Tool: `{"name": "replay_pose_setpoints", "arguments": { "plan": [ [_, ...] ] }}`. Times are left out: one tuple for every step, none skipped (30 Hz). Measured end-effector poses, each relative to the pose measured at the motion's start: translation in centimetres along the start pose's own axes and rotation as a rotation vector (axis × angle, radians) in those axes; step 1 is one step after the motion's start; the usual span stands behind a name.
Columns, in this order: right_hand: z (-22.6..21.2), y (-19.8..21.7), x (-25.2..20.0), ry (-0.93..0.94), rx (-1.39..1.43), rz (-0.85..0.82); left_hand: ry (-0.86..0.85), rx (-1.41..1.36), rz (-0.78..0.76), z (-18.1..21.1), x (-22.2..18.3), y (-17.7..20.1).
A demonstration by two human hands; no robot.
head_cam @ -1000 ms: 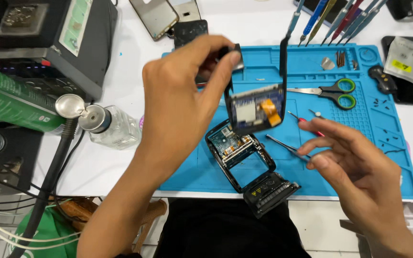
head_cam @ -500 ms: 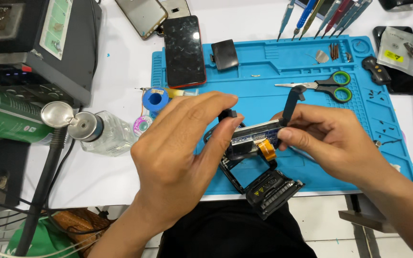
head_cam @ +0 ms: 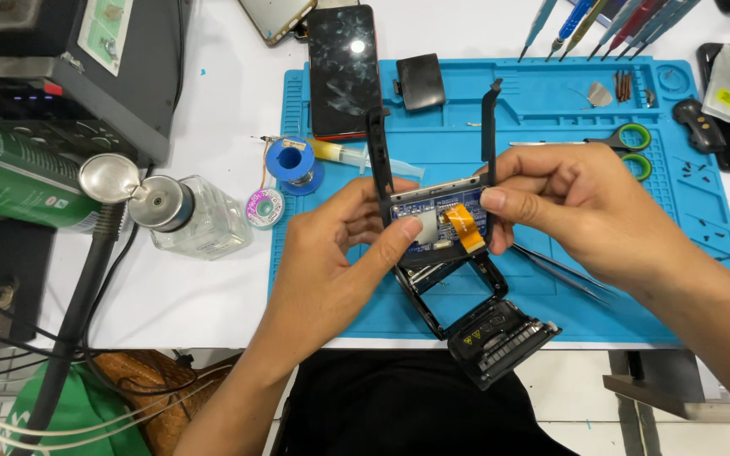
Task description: The person disassembles a black electronic device, likely a camera, on a blue work mat. They remove the back cover, disconnect a ribbon cable, and use a screwdriver to remove screws from the device's casing.
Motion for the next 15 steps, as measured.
{"name": "replay_pose_setpoints", "arguments": {
  "plan": [
    [-0.1,-0.1,0.3,0.0,-0.001,-0.006,0.002,-0.002,0.005,-0.3,0.1,0.1],
    [-0.2,-0.2,0.5,-0.042,0.003,-0.014,0.014,-0.022,0.021,-0.6,0.1,0.2],
    [-0.2,-0.3,0.8,-0.083,0.007,-0.021,0.024,-0.042,0.037,-0.9,0.2,0.3],
    [-0.2,-0.4,1.1,-0.083,0.005,-0.026,0.026,-0.043,0.041,-1.2,0.3,0.4],
    [-0.1,-0.5,1.3,-0.098,0.021,-0.021,0.039,-0.064,0.055,-1.6,0.5,0.5],
    [0.0,-0.5,1.6,-0.113,0.037,-0.016,0.052,-0.085,0.068,-1.9,0.6,0.7],
    [-0.1,-0.6,1.5,-0.113,0.035,-0.02,0.053,-0.086,0.072,-2.0,0.7,0.8],
    [-0.7,-0.4,1.4,0.039,-0.165,0.108,0.06,-0.068,0.087,-2.1,0.8,0.9],
    [-1.3,-0.2,1.2,0.193,-0.363,0.237,0.069,-0.05,0.103,-2.2,0.9,1.1],
    [-1.2,-0.1,1.2,0.193,-0.364,0.231,0.071,-0.052,0.107,-2.3,1.0,1.2],
    [-1.6,-0.1,1.0,0.366,-0.478,0.262,0.033,0.013,0.129,-2.3,1.0,1.4],
    [-1.9,-0.2,0.7,0.542,-0.59,0.288,-0.003,0.078,0.151,-2.2,1.1,1.5],
    [-2.2,-0.4,0.9,0.54,-0.589,0.283,0.001,0.076,0.153,-2.5,1.1,1.5],
    [-2.2,-0.6,1.4,0.437,-0.548,0.202,-0.029,0.123,0.181,-2.6,1.1,1.5],
    [-2.2,-0.9,1.8,0.334,-0.507,0.122,-0.058,0.171,0.207,-2.8,1.2,1.6]
  ]
}}
Point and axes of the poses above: each hand's wrist, its own x-axis towards the middle knuckle, its own y-axis out of the back of the hand, z = x × y, the point moved 3 cm from there along x, towards the middle knuckle, and after that the axes turned 7 degrees about -x, right-handed, at the moved point
